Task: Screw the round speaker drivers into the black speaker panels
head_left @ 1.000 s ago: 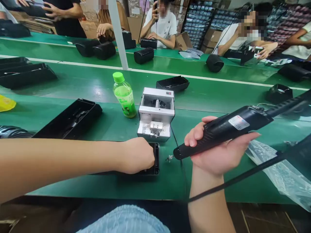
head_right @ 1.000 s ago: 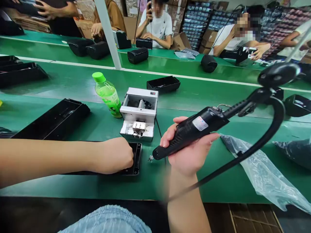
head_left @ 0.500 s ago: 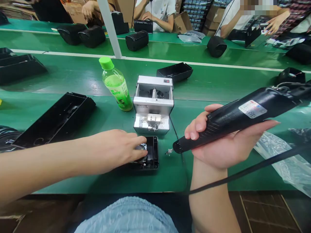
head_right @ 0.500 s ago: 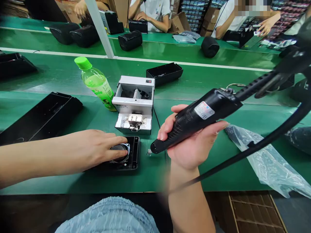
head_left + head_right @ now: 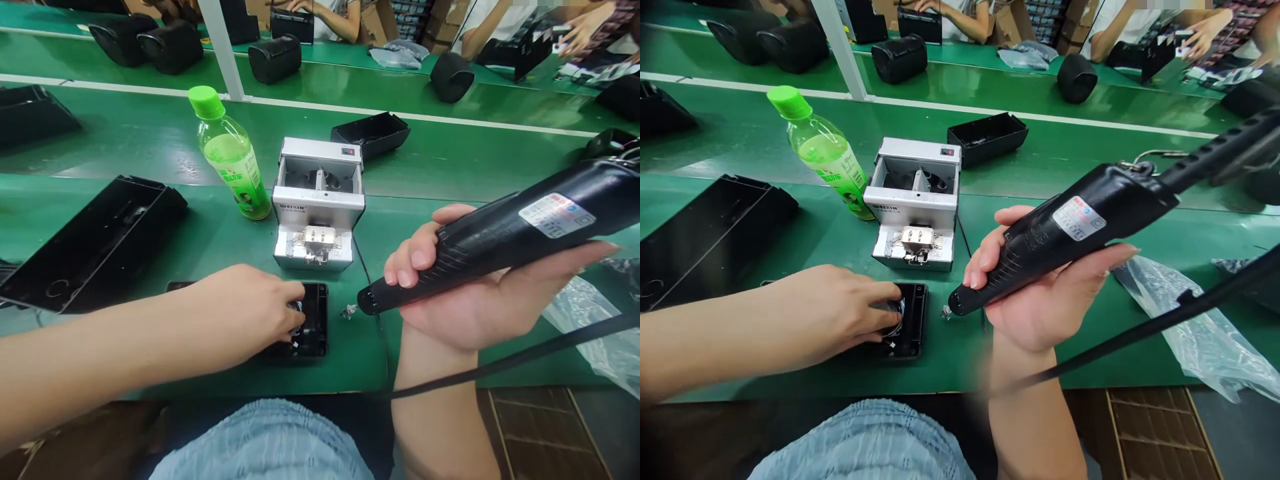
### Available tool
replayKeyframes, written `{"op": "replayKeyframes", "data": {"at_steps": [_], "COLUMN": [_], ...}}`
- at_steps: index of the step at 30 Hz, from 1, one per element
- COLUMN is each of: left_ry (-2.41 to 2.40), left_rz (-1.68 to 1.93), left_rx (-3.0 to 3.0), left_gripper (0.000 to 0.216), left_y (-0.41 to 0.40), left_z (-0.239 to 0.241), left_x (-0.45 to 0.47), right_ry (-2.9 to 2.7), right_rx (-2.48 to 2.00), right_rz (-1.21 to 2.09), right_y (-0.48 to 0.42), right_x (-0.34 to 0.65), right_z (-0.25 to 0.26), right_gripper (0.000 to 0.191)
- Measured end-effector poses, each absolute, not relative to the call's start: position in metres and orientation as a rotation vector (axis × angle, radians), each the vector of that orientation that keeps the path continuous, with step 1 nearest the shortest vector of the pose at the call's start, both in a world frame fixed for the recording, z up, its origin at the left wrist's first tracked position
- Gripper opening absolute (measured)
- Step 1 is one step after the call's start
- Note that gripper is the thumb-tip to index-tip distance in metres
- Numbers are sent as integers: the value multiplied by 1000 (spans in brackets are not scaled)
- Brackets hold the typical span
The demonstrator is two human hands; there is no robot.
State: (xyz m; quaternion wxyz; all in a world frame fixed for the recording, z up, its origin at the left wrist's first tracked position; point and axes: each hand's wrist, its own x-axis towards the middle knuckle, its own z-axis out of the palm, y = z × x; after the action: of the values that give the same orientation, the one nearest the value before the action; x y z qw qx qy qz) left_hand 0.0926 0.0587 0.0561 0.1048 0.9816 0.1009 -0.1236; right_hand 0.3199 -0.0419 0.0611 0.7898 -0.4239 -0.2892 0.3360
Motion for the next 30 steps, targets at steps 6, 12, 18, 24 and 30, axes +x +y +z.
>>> {"op": "replayKeyframes", "data": {"at_steps": [6, 12, 18, 24, 30], "left_ry": [362, 399, 260, 370, 1065], "left_rz": [-584, -509, -483, -151, 410], "left_rx": [2818, 2813, 2851, 2883, 2986], "left_gripper": [27, 34, 33, 12, 31], "left_y": [39, 31, 28, 66, 116], "left_z": [43, 22, 23, 86, 125], "left_x": [120, 122, 118, 105, 131], "right_ry": [-631, -635, -656, -645, -610], "right_rx": [-949, -925, -870, -791, -763], "right_rz": [681, 729, 735, 732, 735], "right_y": [-41, -43, -46, -45, -40], "right_x": [318, 322, 325, 327, 318], "right_z": [58, 57, 54, 49, 50], "right_gripper": [76, 78, 77, 76, 72]}}
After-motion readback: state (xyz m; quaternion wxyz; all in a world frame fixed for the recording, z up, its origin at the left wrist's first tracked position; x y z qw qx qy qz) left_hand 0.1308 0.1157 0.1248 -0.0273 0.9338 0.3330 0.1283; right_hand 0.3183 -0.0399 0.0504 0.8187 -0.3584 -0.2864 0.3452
